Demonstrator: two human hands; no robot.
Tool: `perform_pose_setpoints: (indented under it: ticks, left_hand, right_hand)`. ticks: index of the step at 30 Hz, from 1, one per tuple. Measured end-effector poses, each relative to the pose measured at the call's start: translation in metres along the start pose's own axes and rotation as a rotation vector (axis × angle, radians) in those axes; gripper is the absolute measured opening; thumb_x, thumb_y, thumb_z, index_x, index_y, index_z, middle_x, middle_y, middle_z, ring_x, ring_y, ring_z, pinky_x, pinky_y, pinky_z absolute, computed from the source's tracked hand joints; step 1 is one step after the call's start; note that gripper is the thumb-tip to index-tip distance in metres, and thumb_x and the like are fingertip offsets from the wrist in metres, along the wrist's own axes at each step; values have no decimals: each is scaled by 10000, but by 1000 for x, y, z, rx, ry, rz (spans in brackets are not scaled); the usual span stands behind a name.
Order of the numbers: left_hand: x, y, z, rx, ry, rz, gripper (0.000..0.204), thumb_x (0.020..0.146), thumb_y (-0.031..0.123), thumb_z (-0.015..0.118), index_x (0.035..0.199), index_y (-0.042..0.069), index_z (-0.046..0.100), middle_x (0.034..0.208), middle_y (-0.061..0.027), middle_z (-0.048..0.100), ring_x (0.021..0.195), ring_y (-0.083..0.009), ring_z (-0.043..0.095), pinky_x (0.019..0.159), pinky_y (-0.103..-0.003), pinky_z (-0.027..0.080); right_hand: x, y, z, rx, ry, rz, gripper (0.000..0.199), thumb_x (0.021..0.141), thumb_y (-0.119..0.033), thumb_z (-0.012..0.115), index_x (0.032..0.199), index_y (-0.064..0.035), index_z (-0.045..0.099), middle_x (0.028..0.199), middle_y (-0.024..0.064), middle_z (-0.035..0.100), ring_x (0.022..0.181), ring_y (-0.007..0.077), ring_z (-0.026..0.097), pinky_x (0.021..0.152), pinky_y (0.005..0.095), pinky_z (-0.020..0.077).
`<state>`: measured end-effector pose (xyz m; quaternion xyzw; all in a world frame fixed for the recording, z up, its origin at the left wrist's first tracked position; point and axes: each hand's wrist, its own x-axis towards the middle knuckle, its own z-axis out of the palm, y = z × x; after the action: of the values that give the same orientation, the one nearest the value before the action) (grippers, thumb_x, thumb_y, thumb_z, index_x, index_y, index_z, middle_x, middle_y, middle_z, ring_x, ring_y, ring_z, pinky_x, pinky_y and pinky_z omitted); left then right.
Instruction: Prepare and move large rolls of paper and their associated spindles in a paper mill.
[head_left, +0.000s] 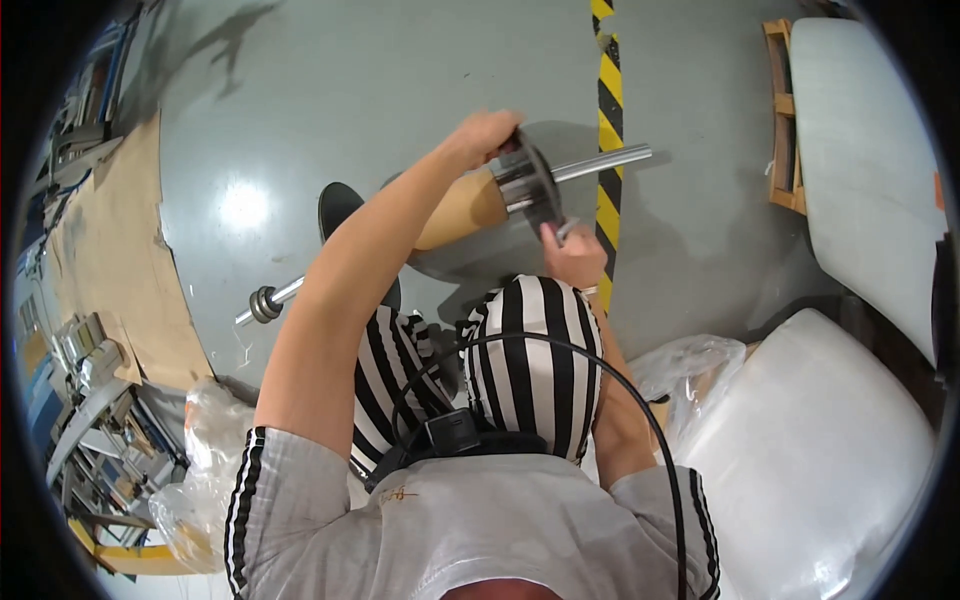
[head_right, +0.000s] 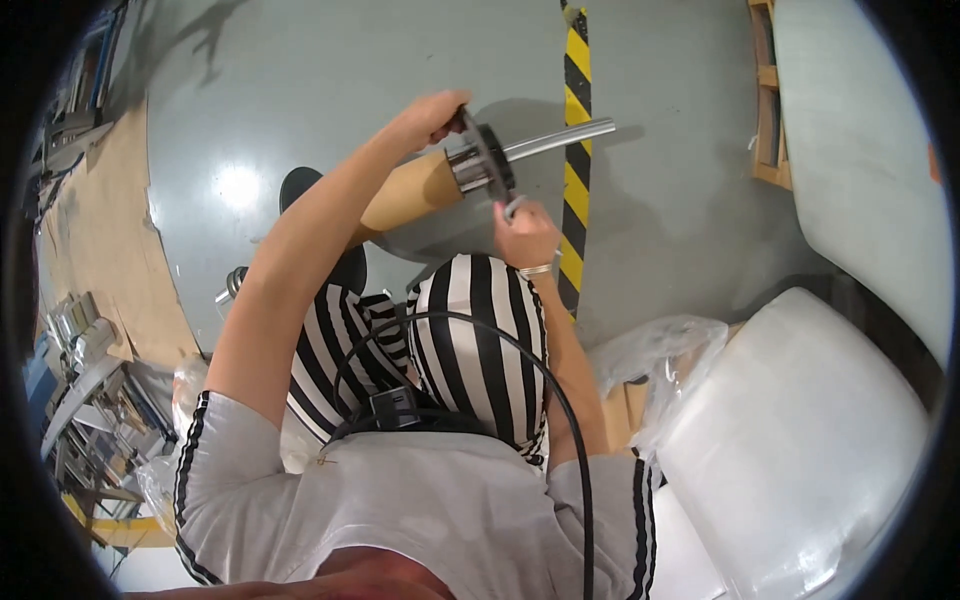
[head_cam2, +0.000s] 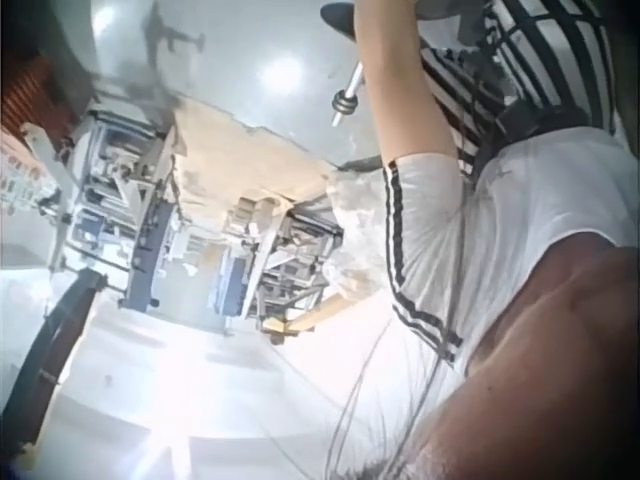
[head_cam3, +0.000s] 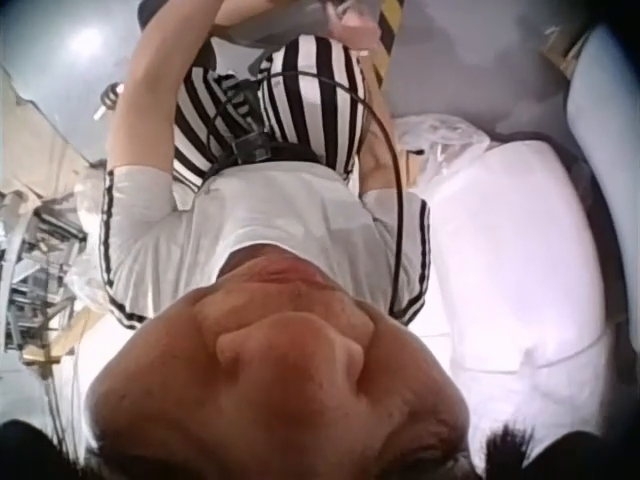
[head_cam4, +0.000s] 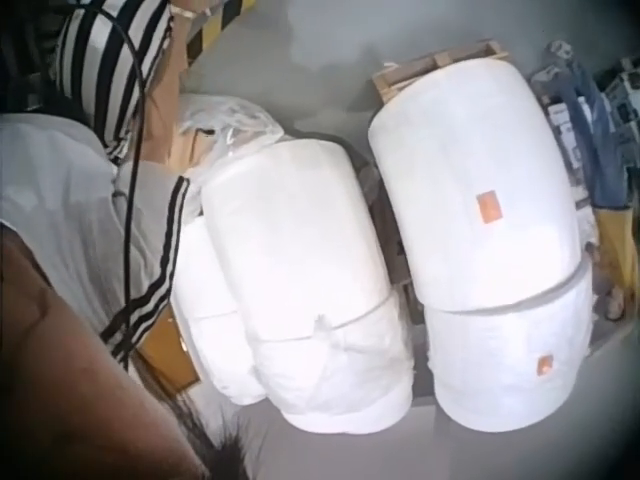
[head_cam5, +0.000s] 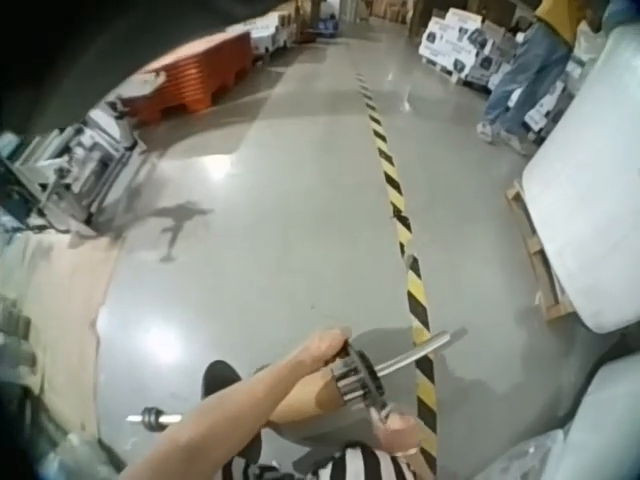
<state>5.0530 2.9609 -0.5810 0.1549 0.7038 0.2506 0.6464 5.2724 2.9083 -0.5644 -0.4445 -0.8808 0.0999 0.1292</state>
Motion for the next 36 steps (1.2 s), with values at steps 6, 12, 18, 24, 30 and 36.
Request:
perform_pose_setpoints:
  ticks: [6, 12, 18, 24, 30, 36]
  left_hand:
    - [-19, 37, 50, -177, -288, 309, 367, 768, 355, 416, 620, 36, 523, 507, -26, 479, 410, -73, 393, 376, -224, 306]
    - [-39, -17, 69, 940, 384, 658, 622, 615, 446, 568, 1055, 34, 414, 940, -154, 484, 906, -272, 471, 756, -419, 356]
    - [-27, -53, 39, 1084, -2, 295, 744, 470, 412, 634, 1082, 80, 372, 996, -185, 473, 942, -317, 462, 780, -414, 373]
    - [-22, -43, 29, 1024, -64, 350, 655, 472, 406, 623, 1009, 80, 438, 915, -149, 521, 855, -304, 507, 740, -361, 410]
    - [-33, -44, 23, 1012, -35, 419, 616, 474, 394, 618, 974, 74, 452, 871, -147, 529, 824, -308, 514, 721, -366, 414]
    - [-43, -58, 16, 1071, -29, 473, 611, 471, 377, 619, 972, 73, 446, 879, -148, 520, 830, -303, 509, 718, -371, 413]
  right_hand:
    - [9, 47, -9, 38, 176, 567, 325, 625, -329, 630, 722, -24, 574, 656, 172, 549, 591, 326, 533, 528, 365, 428]
    - [9, 117, 7, 699, 248, 938, 338, 598, -138, 668, 885, 3, 559, 831, 84, 588, 745, 162, 539, 696, 276, 402]
    - [0, 126, 4, 795, 14, 1223, 421, 586, -133, 690, 945, 13, 526, 898, 72, 560, 797, 160, 515, 720, 270, 388]
    - [12, 152, 9, 845, 110, 1020, 338, 575, -119, 697, 855, 19, 567, 786, 47, 578, 697, 123, 508, 667, 258, 398]
    - [46, 199, -25, 656, 40, 949, 297, 551, -165, 712, 739, 13, 567, 685, 54, 572, 601, 115, 478, 572, 270, 390]
    - [19, 241, -78, 275, 120, 936, 344, 604, -188, 666, 826, 41, 536, 749, 144, 583, 663, 224, 538, 639, 318, 400]
